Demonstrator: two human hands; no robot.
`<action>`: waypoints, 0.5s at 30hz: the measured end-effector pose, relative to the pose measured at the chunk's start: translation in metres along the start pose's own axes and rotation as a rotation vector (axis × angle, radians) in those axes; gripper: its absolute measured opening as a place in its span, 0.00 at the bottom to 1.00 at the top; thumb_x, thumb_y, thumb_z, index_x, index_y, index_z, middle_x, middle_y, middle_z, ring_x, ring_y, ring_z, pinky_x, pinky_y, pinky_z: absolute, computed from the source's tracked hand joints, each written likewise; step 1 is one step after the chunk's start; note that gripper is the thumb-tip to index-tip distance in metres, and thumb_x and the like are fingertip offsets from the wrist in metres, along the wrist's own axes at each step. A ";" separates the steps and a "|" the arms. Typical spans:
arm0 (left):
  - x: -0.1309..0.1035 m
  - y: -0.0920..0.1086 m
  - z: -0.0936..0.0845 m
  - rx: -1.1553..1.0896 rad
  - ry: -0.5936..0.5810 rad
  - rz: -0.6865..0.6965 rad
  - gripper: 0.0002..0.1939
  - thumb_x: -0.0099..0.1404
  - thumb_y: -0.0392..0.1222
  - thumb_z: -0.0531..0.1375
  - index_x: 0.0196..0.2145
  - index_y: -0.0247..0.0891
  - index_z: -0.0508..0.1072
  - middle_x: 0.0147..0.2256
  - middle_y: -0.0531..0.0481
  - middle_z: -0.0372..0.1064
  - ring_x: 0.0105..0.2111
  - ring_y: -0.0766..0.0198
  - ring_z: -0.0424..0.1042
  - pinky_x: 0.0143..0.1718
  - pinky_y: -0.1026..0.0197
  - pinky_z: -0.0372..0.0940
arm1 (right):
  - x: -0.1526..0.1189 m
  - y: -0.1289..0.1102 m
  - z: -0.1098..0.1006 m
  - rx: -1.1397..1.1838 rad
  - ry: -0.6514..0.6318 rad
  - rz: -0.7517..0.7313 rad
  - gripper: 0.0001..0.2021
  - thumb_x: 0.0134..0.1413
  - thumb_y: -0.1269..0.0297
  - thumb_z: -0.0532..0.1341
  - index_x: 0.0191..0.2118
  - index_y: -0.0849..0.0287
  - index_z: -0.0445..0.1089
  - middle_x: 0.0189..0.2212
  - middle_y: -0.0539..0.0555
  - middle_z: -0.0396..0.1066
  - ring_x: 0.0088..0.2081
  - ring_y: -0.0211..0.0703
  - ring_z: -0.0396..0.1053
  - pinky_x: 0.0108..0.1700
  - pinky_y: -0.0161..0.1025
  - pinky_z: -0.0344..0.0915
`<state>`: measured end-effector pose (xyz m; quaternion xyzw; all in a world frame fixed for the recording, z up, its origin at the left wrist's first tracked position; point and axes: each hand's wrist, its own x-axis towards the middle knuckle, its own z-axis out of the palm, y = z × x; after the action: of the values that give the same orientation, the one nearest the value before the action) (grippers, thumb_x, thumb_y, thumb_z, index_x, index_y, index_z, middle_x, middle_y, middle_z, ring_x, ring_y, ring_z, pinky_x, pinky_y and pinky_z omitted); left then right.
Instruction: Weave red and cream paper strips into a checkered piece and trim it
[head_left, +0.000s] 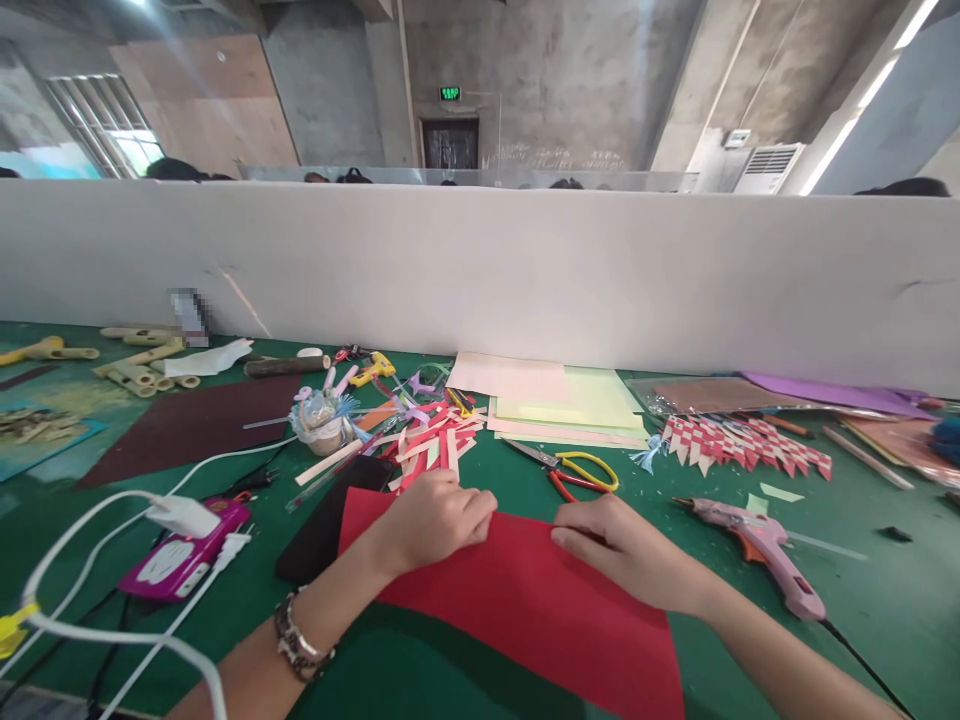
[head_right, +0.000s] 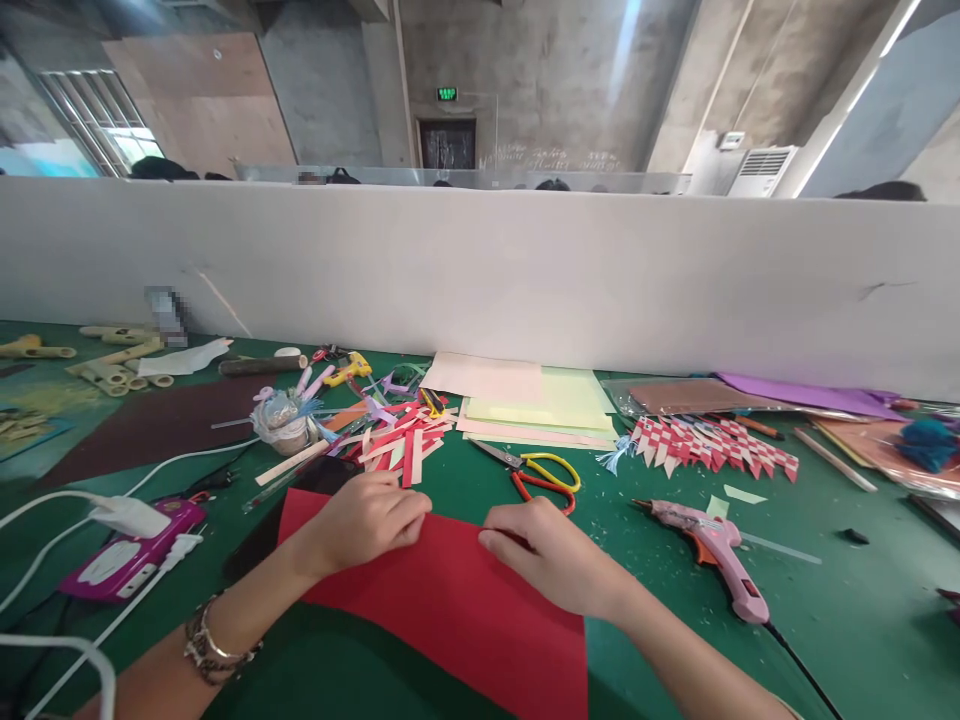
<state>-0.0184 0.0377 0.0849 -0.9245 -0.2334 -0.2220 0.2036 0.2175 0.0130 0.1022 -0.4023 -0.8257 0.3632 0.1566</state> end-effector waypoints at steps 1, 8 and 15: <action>-0.004 -0.006 -0.003 0.004 -0.002 -0.002 0.12 0.58 0.27 0.46 0.21 0.38 0.59 0.13 0.59 0.57 0.14 0.69 0.53 0.20 0.64 0.49 | -0.003 0.001 -0.004 0.000 -0.002 0.011 0.15 0.60 0.62 0.46 0.23 0.59 0.51 0.19 0.44 0.50 0.23 0.32 0.46 0.25 0.31 0.46; -0.049 -0.047 -0.020 0.190 -0.043 -0.085 0.14 0.61 0.28 0.47 0.21 0.39 0.60 0.15 0.58 0.57 0.15 0.69 0.54 0.21 0.65 0.51 | -0.030 0.011 -0.032 -0.098 -0.016 0.047 0.17 0.61 0.57 0.45 0.22 0.59 0.52 0.20 0.45 0.48 0.23 0.33 0.44 0.24 0.32 0.46; -0.066 -0.065 -0.044 0.280 -0.014 -0.364 0.12 0.63 0.32 0.48 0.25 0.39 0.65 0.18 0.56 0.63 0.20 0.67 0.65 0.23 0.65 0.56 | -0.039 0.008 -0.039 -0.489 0.107 -0.067 0.16 0.62 0.63 0.45 0.24 0.58 0.59 0.18 0.45 0.57 0.19 0.32 0.52 0.22 0.31 0.49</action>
<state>-0.1189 0.0466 0.1055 -0.8315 -0.4264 -0.2139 0.2849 0.2679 0.0050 0.1245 -0.4191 -0.8924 0.1257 0.1102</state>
